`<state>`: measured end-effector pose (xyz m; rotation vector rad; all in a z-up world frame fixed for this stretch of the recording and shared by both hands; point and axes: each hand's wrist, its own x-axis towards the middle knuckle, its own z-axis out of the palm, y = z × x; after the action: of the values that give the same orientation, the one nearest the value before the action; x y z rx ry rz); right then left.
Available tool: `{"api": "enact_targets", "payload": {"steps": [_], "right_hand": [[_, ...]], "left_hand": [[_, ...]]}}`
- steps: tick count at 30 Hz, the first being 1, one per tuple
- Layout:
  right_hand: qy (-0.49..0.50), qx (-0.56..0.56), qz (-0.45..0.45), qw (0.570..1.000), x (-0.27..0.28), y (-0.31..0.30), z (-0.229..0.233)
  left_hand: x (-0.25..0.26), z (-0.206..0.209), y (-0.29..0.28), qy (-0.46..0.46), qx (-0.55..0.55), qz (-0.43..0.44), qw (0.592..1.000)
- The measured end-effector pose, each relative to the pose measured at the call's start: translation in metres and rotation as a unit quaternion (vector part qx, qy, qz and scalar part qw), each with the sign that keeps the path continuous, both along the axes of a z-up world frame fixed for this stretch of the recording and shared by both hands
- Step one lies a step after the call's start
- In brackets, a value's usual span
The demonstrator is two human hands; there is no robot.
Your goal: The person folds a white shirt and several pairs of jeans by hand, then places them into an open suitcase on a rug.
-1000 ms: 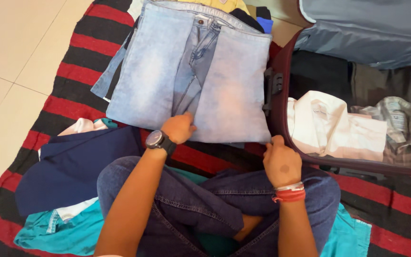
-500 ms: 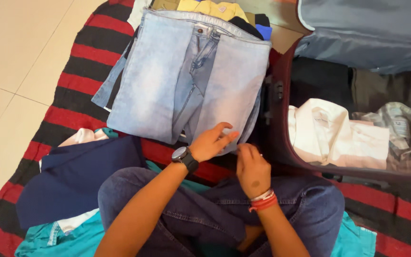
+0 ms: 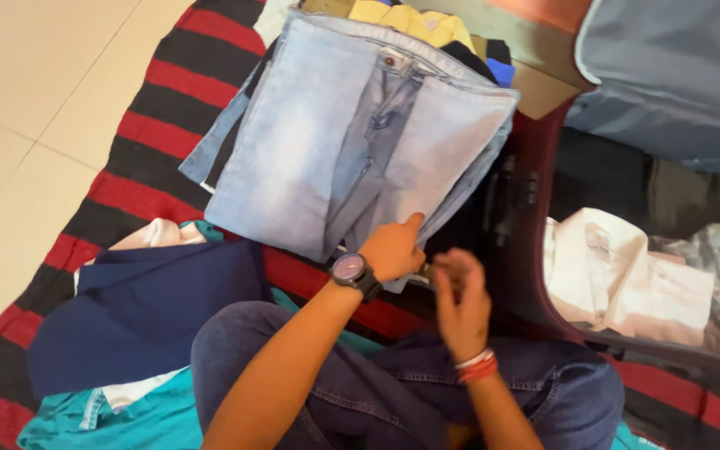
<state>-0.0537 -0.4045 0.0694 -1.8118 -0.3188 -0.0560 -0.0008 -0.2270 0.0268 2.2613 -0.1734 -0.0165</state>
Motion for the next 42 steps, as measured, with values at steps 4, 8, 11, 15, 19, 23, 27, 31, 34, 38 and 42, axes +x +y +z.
{"api": "enact_targets", "payload": {"steps": [4,8,11,15,19,23,27,31,34,38,42], "right_hand": [[0.246,0.155,-0.035,0.956,0.070,-0.007,-0.028],[0.333,0.163,-0.057,0.927,0.156,-0.002,-0.049],[0.261,0.143,-0.098,0.950,0.242,-0.002,-0.076],[0.112,-0.049,-0.170,0.978,0.302,-0.001,-0.094],[-0.097,0.031,-0.090,0.991,0.297,0.057,-0.044],[-0.085,0.133,-0.016,0.987,0.279,0.172,-0.014],[0.170,0.156,0.105,0.967,0.254,0.278,-0.031],[0.165,0.099,0.170,0.967,0.212,0.278,-0.066],[-0.019,-0.080,0.150,0.985,0.154,0.233,-0.072],[-0.151,-0.270,0.120,0.943,0.087,0.189,-0.056],[-0.240,-0.316,0.199,0.896,0.039,0.174,-0.040]], "left_hand": [[0.006,-0.002,0.002,0.009,-0.009,-0.040,0.999],[0.006,-0.003,0.001,0.005,-0.012,-0.045,0.999],[0.005,0.007,0.001,0.009,-0.029,-0.066,0.997],[0.003,0.043,0.035,0.037,-0.062,-0.061,0.996],[-0.014,0.081,0.100,0.061,-0.118,0.017,0.991],[-0.041,0.072,0.172,0.082,-0.039,0.137,0.986],[-0.052,0.024,0.234,0.100,0.057,0.359,0.926],[-0.034,-0.024,0.268,0.233,0.024,0.433,0.870],[-0.030,-0.048,0.278,0.270,0.004,0.429,0.862],[-0.034,-0.061,0.282,0.245,0.010,0.436,0.866],[-0.031,-0.076,0.282,0.239,0.035,0.459,0.855]]}}
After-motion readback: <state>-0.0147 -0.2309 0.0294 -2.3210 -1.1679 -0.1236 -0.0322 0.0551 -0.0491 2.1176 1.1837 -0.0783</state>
